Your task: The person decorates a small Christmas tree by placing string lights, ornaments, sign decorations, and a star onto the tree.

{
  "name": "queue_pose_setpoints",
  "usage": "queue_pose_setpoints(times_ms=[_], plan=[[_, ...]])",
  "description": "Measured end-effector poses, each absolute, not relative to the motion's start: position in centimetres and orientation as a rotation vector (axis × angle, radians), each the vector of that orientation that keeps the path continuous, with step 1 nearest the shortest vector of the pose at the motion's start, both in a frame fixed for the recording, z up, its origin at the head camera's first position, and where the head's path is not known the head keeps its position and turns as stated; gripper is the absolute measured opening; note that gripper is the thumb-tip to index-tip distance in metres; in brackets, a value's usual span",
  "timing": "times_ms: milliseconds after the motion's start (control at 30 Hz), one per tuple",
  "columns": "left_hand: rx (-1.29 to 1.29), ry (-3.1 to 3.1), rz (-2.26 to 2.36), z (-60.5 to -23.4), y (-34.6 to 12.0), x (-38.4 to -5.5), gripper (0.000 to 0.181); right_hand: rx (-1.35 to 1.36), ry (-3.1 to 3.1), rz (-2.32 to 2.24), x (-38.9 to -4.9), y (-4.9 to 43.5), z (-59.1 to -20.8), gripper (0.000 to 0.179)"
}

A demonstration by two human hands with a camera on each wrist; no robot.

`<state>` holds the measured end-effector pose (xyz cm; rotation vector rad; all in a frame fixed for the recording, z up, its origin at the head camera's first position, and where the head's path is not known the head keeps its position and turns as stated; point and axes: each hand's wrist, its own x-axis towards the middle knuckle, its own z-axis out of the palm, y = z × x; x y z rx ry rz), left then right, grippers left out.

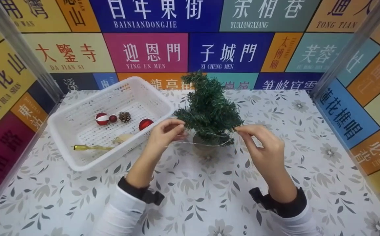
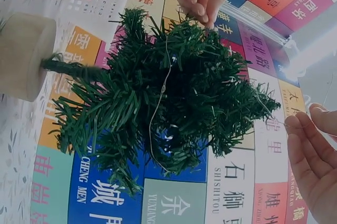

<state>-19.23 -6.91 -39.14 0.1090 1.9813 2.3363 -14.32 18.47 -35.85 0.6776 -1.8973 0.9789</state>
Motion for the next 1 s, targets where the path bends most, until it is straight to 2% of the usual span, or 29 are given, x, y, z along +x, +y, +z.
queue_pose_setpoints(times_ms=[267,367,433,533,633,700,833,1000], plan=[[-0.129,2.037,2.526,-37.7,-8.6,-18.6,0.025,0.687,-1.881,0.987,-14.5,19.1,-35.8,0.023],[-0.096,2.204,2.632,-36.8,-8.3,-17.8,0.026,0.683,-1.894,0.984,-14.5,19.2,-35.7,0.024],[0.021,2.387,2.654,-36.4,-7.8,-17.1,0.025,0.678,-1.908,0.981,-14.5,19.3,-35.7,0.025],[0.439,2.752,2.490,-36.1,-6.9,-15.9,0.023,0.672,-1.925,0.981,-14.6,19.3,-35.5,0.026],[0.940,2.969,2.076,-35.9,-5.7,-14.8,0.022,0.663,-1.935,0.990,-14.7,19.3,-35.4,0.024],[1.138,2.961,1.797,-35.8,-5.0,-14.1,0.025,0.657,-1.941,0.993,-14.7,19.3,-35.3,0.023],[1.218,2.925,1.465,-35.7,-4.1,-13.4,0.029,0.648,-1.947,0.991,-14.8,19.3,-35.2,0.022],[1.177,2.887,1.508,-35.6,-4.1,-13.5,0.015,0.661,-1.939,0.993,-15.2,19.4,-35.1,0.019]])
